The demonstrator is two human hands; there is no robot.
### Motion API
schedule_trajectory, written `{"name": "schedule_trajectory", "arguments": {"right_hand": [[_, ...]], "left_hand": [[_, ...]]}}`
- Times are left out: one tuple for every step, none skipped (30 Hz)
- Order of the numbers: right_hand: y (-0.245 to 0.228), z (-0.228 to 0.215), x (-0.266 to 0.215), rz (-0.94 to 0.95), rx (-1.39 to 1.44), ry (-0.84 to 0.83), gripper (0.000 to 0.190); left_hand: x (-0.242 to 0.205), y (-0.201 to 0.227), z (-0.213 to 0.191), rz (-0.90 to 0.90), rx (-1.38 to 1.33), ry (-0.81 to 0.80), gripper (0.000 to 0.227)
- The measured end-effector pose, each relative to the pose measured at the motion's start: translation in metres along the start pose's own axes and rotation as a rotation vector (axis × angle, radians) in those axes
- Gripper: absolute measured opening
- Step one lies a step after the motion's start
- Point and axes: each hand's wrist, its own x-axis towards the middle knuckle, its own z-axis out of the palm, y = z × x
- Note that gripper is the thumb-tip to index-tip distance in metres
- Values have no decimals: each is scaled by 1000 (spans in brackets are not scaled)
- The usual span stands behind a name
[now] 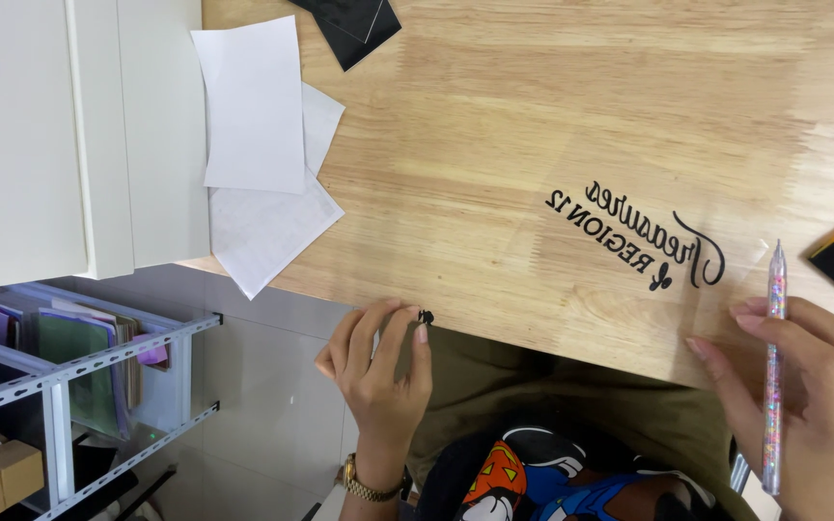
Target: Weeding a vinyl decal using a weeding tool to remove excess material from the design
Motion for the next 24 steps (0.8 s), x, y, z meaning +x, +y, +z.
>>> {"name": "schedule_trajectory", "arguments": {"right_hand": [[1,0,0,-18,-5,-1,44],[3,0,0,-36,-10,-2,43],[2,0,0,-36,-10,-1,43],[2,0,0,-36,-4,5,43],[2,1,0,-35,1,11,42],[1,1,0,-35,1,10,42],[0,1,0,-27,5,12,42],[-1,1,0,-20,11,13,43],[0,1,0,-20,10,12,43],[1,1,-1,-20,8,9,43],[2,1,-1,-21,5,7,44],[2,1,-1,-20,5,5,44],[2,1,-2,-14,3,0,43],[1,1,-2,-9,0,-4,43],[2,1,-2,-9,0,-5,43],[3,2,-3,-22,-12,4,43],[4,2,-3,-35,-24,12,43],[4,2,-3,-36,-25,12,43],[4,3,-3,-53,-39,17,41],[5,3,-3,-70,-53,23,40],[4,3,-3,-70,-54,24,40],[2,3,-2,-58,-48,23,39],[1,2,-2,-46,-43,21,39],[1,2,-2,-46,-43,22,39]], "left_hand": [[-3,-3,3,4,15,17,8],[-6,-7,7,8,31,35,9],[-7,-7,6,9,30,36,9],[-9,-7,5,-80,-95,17,12],[-10,-8,4,-169,-220,-3,16],[-9,-5,-1,-169,-220,-4,16],[-8,-3,-5,-282,-453,-2,13],[-8,0,-10,-394,-686,0,11],[-11,-2,-12,-396,-686,0,11],[-14,-3,-14,-464,-838,-53,7],[-17,-4,-17,-532,-990,-106,7],[-17,-3,-19,-534,-989,-106,7],[-16,-1,-21,-563,-1021,-139,8],[-16,1,-23,-590,-1053,-170,10],[-17,1,-22,-591,-1054,-170,10],[-18,2,-22,-607,-1129,-180,11],[-19,3,-21,-623,-1205,-190,13],[-17,3,-21,-623,-1207,-190,13],[-16,4,-21,-610,-1162,-207,15],[-15,5,-21,-597,-1117,-223,16],[-15,4,-19,-597,-1119,-223,16],[-15,3,-17,-535,-983,-205,13],[-14,2,-15,-474,-847,-186,12],[-13,2,-13,-473,-847,-186,12]]}}
